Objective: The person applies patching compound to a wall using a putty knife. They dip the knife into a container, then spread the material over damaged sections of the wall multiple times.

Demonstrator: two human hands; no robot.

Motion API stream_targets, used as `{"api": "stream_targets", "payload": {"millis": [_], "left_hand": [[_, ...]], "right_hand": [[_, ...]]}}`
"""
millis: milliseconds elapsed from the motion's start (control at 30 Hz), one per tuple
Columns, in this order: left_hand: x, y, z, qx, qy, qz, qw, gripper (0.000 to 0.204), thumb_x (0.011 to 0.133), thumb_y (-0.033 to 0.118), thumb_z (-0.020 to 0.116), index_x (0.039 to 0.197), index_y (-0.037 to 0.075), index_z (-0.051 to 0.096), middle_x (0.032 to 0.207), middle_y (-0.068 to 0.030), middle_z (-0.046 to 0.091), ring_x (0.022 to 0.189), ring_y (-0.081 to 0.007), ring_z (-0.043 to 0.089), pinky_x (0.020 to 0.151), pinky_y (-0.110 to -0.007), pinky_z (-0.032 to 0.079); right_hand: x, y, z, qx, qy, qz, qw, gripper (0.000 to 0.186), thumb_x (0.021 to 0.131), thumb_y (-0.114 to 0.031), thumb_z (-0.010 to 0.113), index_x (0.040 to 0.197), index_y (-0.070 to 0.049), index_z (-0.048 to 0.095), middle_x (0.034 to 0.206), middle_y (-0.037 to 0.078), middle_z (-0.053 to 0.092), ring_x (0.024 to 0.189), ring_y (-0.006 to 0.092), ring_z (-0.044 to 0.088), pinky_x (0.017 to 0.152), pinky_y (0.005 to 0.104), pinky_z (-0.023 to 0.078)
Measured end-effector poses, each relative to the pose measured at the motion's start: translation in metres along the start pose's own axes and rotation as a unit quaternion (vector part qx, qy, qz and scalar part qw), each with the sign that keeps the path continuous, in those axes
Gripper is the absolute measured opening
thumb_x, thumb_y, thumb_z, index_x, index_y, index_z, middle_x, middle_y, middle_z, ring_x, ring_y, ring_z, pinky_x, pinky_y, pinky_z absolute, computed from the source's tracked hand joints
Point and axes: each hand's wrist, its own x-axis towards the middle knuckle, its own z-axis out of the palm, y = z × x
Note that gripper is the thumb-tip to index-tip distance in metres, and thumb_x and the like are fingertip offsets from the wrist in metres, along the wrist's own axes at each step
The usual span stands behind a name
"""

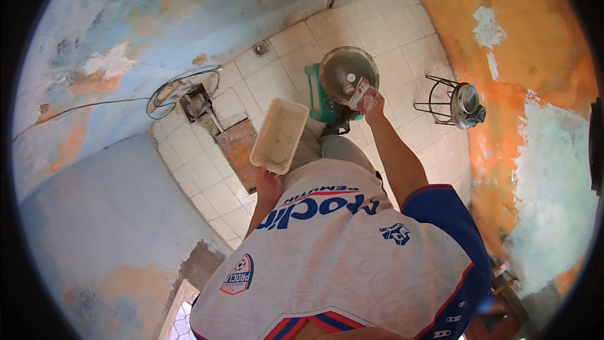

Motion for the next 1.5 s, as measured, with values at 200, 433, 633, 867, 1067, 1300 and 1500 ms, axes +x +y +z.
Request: {"api": "stream_targets", "payload": {"millis": [200,433,633,867,1067,1300,1500], "left_hand": [[0.031,-0.004,-0.004,0.048,-0.014,0.061,0.997,0.068,0.088,0.019,0.062,0.148,0.014,0.028,0.147,-0.0095,0.040,0.136,-0.0291,0.042,0.109,-0.047,0.042],[0.090,-0.020,0.032,0.066,-0.021,0.071,0.995,0.071,0.089,0.029,0.061,0.149,0.009,0.030,0.148,-0.0115,0.041,0.136,-0.0306,0.043,0.111,-0.050,0.040],[0.092,-0.068,0.070,-0.006,0.038,0.058,0.998,0.074,0.087,0.042,0.057,0.150,0.012,0.032,0.149,-0.0116,0.041,0.135,-0.0336,0.044,0.108,-0.059,0.040],[0.083,-0.092,0.091,-0.002,0.072,0.057,0.996,0.076,0.084,0.040,0.060,0.148,0.009,0.034,0.144,-0.0099,0.046,0.131,-0.0308,0.048,0.107,-0.050,0.043],[0.085,-0.097,0.111,-0.003,0.052,0.065,0.996,0.077,0.082,0.040,0.060,0.148,0.008,0.034,0.143,-0.0096,0.047,0.129,-0.0297,0.050,0.104,-0.046,0.045],[0.081,-0.108,0.125,-0.010,0.076,0.101,0.992,0.076,0.082,0.038,0.059,0.148,0.008,0.034,0.143,-0.0097,0.046,0.130,-0.0288,0.048,0.106,-0.045,0.043],[0.084,-0.104,0.131,0.005,0.059,0.082,0.995,0.078,0.079,0.040,0.063,0.147,0.011,0.037,0.146,-0.0084,0.045,0.136,-0.0272,0.043,0.111,-0.045,0.038]], "right_hand": [[0.078,0.025,0.009,-0.014,0.015,-0.005,1.000,0.015,0.096,-0.018,0.051,0.104,-0.009,0.060,0.081,0.005,0.064,0.056,0.0164,0.059,0.038,0.0295,0.043],[0.190,0.098,-0.008,-0.213,0.049,-0.007,0.976,0.028,0.087,-0.016,0.061,0.111,-0.002,0.059,0.096,0.014,0.067,0.084,0.0288,0.069,0.079,0.0400,0.057],[0.182,0.088,0.031,-0.579,0.175,-0.062,0.794,0.061,0.087,-0.041,0.065,0.130,-0.001,0.047,0.114,0.024,0.063,0.114,0.0403,0.060,0.095,0.0489,0.050],[0.189,0.110,0.023,-0.716,0.107,-0.075,0.686,0.055,0.089,-0.045,0.060,0.129,-0.008,0.056,0.120,0.023,0.061,0.124,0.0358,0.054,0.104,0.0518,0.043],[0.231,0.109,-0.013,-0.708,-0.007,0.029,0.705,0.042,0.087,-0.044,0.063,0.108,-0.008,0.071,0.119,0.025,0.060,0.115,0.0372,0.059,0.100,0.0486,0.047],[0.180,0.100,0.010,-0.693,0.058,-0.214,0.686,0.041,0.089,-0.041,0.060,0.114,-0.010,0.068,0.124,0.024,0.059,0.113,0.0406,0.058,0.096,0.0473,0.049],[0.230,0.139,-0.047,-0.762,-0.102,-0.073,0.635,0.044,0.087,-0.042,0.062,0.115,-0.009,0.067,0.126,0.021,0.058,0.112,0.0406,0.056,0.099,0.0455,0.045]]}}
